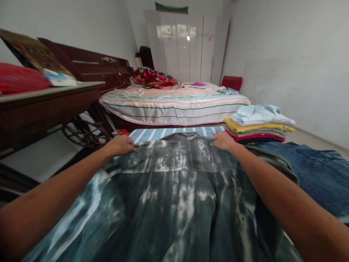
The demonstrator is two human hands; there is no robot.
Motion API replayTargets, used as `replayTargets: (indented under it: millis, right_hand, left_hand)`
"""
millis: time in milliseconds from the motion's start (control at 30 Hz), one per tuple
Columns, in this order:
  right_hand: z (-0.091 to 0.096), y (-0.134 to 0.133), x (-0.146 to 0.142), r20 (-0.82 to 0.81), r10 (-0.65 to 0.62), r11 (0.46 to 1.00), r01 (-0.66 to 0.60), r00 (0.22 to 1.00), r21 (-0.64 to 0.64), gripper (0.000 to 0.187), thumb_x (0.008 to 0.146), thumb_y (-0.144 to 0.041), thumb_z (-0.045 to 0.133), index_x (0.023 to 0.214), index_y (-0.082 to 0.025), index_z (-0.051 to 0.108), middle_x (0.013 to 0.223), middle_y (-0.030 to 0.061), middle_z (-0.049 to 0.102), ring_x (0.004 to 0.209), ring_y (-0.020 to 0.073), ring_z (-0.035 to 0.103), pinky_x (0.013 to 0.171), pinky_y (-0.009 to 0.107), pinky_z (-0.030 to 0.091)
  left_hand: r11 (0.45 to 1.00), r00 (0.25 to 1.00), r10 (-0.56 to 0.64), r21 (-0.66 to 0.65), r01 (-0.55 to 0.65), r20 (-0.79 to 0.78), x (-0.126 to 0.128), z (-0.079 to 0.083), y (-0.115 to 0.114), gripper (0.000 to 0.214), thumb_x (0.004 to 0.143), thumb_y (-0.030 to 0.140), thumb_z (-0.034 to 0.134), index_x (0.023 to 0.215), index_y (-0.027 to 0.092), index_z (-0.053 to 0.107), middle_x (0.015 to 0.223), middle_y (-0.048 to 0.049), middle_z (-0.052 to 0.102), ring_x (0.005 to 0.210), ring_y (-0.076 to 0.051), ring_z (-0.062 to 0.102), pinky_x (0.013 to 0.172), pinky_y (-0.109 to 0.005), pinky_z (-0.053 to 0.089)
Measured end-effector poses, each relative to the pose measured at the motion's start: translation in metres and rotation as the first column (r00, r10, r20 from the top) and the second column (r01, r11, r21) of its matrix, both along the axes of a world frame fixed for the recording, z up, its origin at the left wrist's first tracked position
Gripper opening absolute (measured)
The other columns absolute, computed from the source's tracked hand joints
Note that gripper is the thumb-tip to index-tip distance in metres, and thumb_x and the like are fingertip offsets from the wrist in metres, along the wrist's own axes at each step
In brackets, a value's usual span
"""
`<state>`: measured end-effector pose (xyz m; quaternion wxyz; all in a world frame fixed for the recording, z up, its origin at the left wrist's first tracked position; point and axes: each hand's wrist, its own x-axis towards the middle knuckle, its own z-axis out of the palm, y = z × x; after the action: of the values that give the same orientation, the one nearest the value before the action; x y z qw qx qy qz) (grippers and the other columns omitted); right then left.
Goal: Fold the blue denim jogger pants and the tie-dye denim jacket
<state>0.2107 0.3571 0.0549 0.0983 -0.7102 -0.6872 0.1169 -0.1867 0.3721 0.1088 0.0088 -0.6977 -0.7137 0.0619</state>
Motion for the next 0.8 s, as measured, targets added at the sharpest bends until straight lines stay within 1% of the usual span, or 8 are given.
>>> replayTargets:
  millis: [100, 167, 233, 300, 367, 500, 667, 800]
  right_hand:
    - [0.033, 0.008, 0.011, 0.055, -0.058, 0.994, 0.053, 0.997, 0.091, 0.02, 0.082, -0.033, 0.061, 0.079, -0.014, 0.066, 0.075, 0.003, 0.064, 0.082, 0.0224, 0.061, 0.071, 0.029, 0.046]
    - [0.049, 0.018, 0.013, 0.078, -0.098, 0.984, 0.085, 0.992, 0.16, 0.021, 0.083, -0.035, 0.058, 0.084, -0.015, 0.067, 0.078, 0.0042, 0.065, 0.084, 0.023, 0.061, 0.07, 0.028, 0.044]
    - [0.055, 0.03, 0.007, 0.128, -0.153, 0.964, 0.119, 0.98, 0.238, 0.026, 0.083, -0.037, 0.056, 0.094, -0.016, 0.067, 0.09, 0.0079, 0.067, 0.091, 0.0254, 0.06, 0.074, 0.031, 0.044]
    - [0.047, 0.038, -0.007, 0.189, -0.205, 0.944, 0.143, 0.96, 0.296, 0.03, 0.084, -0.036, 0.054, 0.104, -0.016, 0.064, 0.102, 0.0136, 0.065, 0.099, 0.0296, 0.059, 0.077, 0.036, 0.044]
    - [0.03, 0.04, -0.025, 0.221, -0.203, 0.945, 0.132, 0.954, 0.3, 0.033, 0.084, -0.031, 0.054, 0.11, -0.013, 0.061, 0.107, 0.0182, 0.063, 0.103, 0.0321, 0.057, 0.081, 0.04, 0.044]
    - [-0.004, 0.018, -0.053, 0.23, -0.079, 0.964, 0.015, 0.97, 0.266, 0.038, 0.082, -0.028, 0.057, 0.117, -0.014, 0.056, 0.117, 0.018, 0.059, 0.11, 0.0304, 0.054, 0.087, 0.04, 0.042]
    - [-0.019, -0.061, -0.05, 0.186, 0.101, 0.965, -0.141, 0.977, 0.219, 0.027, 0.086, -0.03, 0.05, 0.109, -0.021, 0.061, 0.111, 0.0087, 0.064, 0.106, 0.0219, 0.057, 0.085, 0.027, 0.042]
    - [-0.038, -0.153, -0.023, 0.021, 0.115, 0.974, -0.117, 0.993, 0.193, 0.026, 0.086, -0.034, 0.047, 0.101, -0.022, 0.063, 0.091, 0.0033, 0.069, 0.083, 0.0177, 0.064, 0.074, 0.026, 0.044]
  left_hand:
    - [0.997, 0.999, -0.014, 0.076, 0.018, -0.044, -0.004, 0.036, 0.002, 0.021, 0.074, 0.03, 0.06, 0.084, 0.014, 0.07, 0.083, -0.0028, 0.067, 0.093, -0.021, 0.061, 0.082, -0.025, 0.043]
    - [0.987, 0.997, 0.024, 0.163, -0.01, -0.08, -0.007, 0.057, 0.007, 0.028, 0.079, 0.029, 0.057, 0.095, 0.009, 0.068, 0.094, -0.0053, 0.064, 0.104, -0.026, 0.056, 0.089, -0.032, 0.04]
    - [0.969, 0.994, 0.05, 0.244, -0.024, -0.102, -0.006, 0.065, 0.013, 0.038, 0.085, 0.033, 0.051, 0.107, 0.005, 0.062, 0.109, -0.011, 0.06, 0.112, -0.03, 0.051, 0.091, -0.04, 0.038]
    - [0.959, 0.991, 0.052, 0.282, -0.016, -0.12, -0.002, 0.056, 0.016, 0.041, 0.087, 0.032, 0.046, 0.113, 0.003, 0.058, 0.117, -0.0177, 0.057, 0.113, -0.032, 0.049, 0.09, -0.045, 0.039]
    - [0.963, 0.989, 0.031, 0.269, 0.009, -0.144, 0.006, 0.032, 0.014, 0.037, 0.085, 0.025, 0.048, 0.113, 0.003, 0.058, 0.117, -0.0218, 0.057, 0.11, -0.033, 0.051, 0.089, -0.05, 0.039]
    - [0.972, 0.979, -0.091, 0.198, 0.127, -0.183, 0.018, -0.019, -0.01, 0.032, 0.08, 0.022, 0.052, 0.108, 0.012, 0.062, 0.117, -0.0172, 0.059, 0.113, -0.032, 0.051, 0.094, -0.049, 0.038]
    - [0.901, 0.904, -0.394, 0.126, 0.415, -0.165, 0.001, -0.047, -0.076, 0.035, 0.082, 0.029, 0.049, 0.11, 0.013, 0.062, 0.129, -0.0151, 0.054, 0.122, -0.028, 0.048, 0.103, -0.041, 0.036]
    - [0.81, 0.857, -0.516, 0.329, 0.486, 0.003, -0.028, -0.058, -0.156, 0.037, 0.086, 0.042, 0.043, 0.105, 0.017, 0.064, 0.121, -0.0112, 0.061, 0.116, -0.025, 0.054, 0.101, -0.037, 0.042]
